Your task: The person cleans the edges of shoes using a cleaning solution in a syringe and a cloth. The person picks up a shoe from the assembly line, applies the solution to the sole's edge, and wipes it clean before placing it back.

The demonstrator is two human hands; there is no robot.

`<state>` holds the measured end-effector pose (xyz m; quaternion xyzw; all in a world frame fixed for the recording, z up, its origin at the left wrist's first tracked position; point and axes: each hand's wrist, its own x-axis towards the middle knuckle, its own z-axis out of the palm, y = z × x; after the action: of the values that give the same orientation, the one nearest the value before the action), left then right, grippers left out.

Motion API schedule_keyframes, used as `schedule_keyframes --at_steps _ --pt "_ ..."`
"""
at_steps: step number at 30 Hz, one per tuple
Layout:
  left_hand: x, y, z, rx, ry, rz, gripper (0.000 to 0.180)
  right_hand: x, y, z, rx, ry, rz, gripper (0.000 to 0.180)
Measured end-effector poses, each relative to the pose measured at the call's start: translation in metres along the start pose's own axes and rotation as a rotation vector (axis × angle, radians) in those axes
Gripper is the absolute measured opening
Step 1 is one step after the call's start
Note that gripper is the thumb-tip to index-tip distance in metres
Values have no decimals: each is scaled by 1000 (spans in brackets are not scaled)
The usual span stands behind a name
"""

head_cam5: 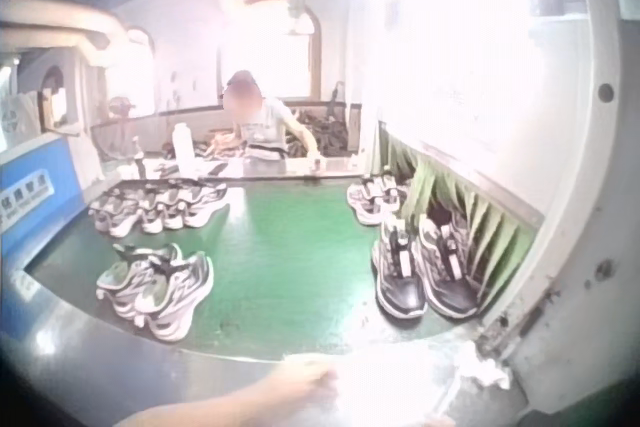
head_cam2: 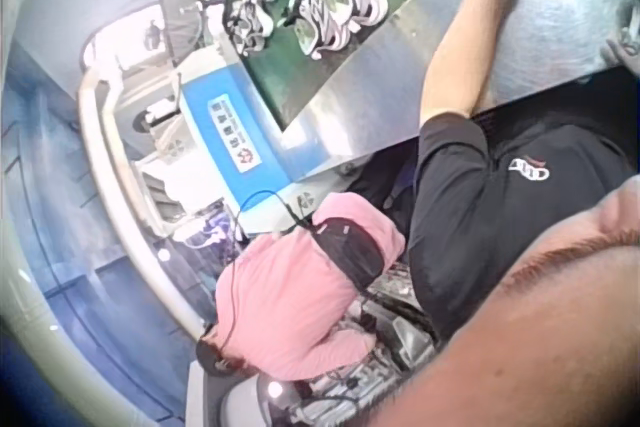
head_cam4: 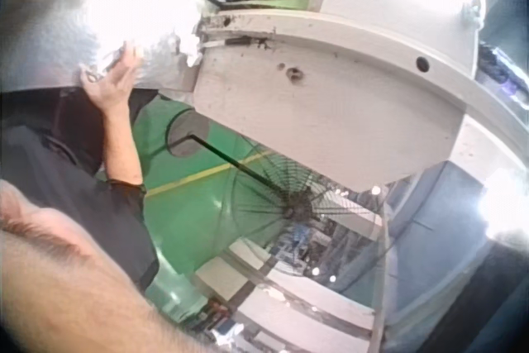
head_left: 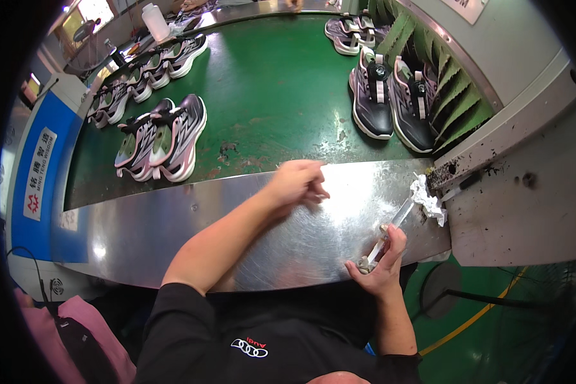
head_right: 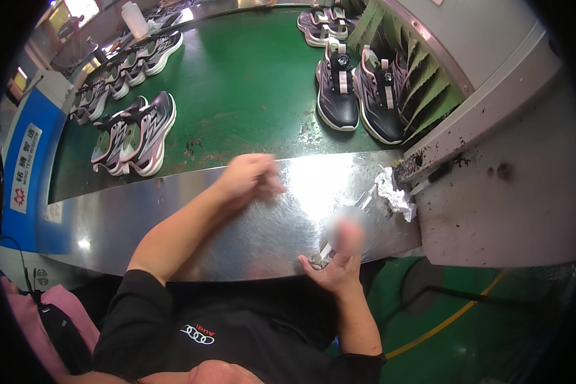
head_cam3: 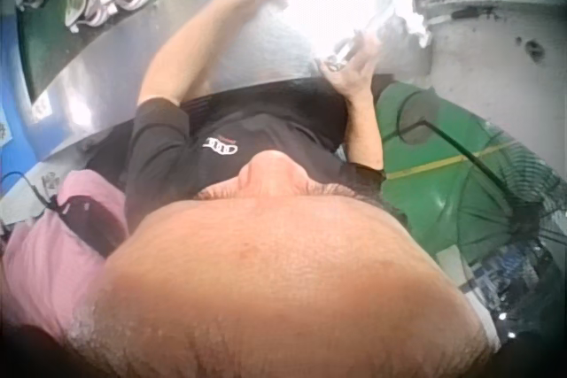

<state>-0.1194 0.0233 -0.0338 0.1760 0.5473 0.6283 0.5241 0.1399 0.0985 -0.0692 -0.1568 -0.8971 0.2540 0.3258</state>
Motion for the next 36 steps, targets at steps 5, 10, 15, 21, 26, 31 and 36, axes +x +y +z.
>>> schedule_keyframes --at_steps 5,10,15,21,26,31,36 --pt "-103 -5 -106 -85 377 285 9 -1 8 -5 61 14 2 109" --pt "-145 -5 -198 144 774 542 49 3 4 -5 14 36 -50 113" --pt "-94 19 -216 432 719 671 74 -1 1 -3 -4 77 -30 107" --pt "-97 51 -216 402 810 521 54 2 -6 -6 -104 53 -47 108" --pt "-160 28 -170 256 583 499 59 -10 7 -10 157 -21 165 112" --pt "-209 -19 -97 1191 419 684 91 -13 -8 -33 908 -77 449 108" --pt "-189 -1 -111 -6 271 261 85 -11 -17 -51 870 -137 528 112"
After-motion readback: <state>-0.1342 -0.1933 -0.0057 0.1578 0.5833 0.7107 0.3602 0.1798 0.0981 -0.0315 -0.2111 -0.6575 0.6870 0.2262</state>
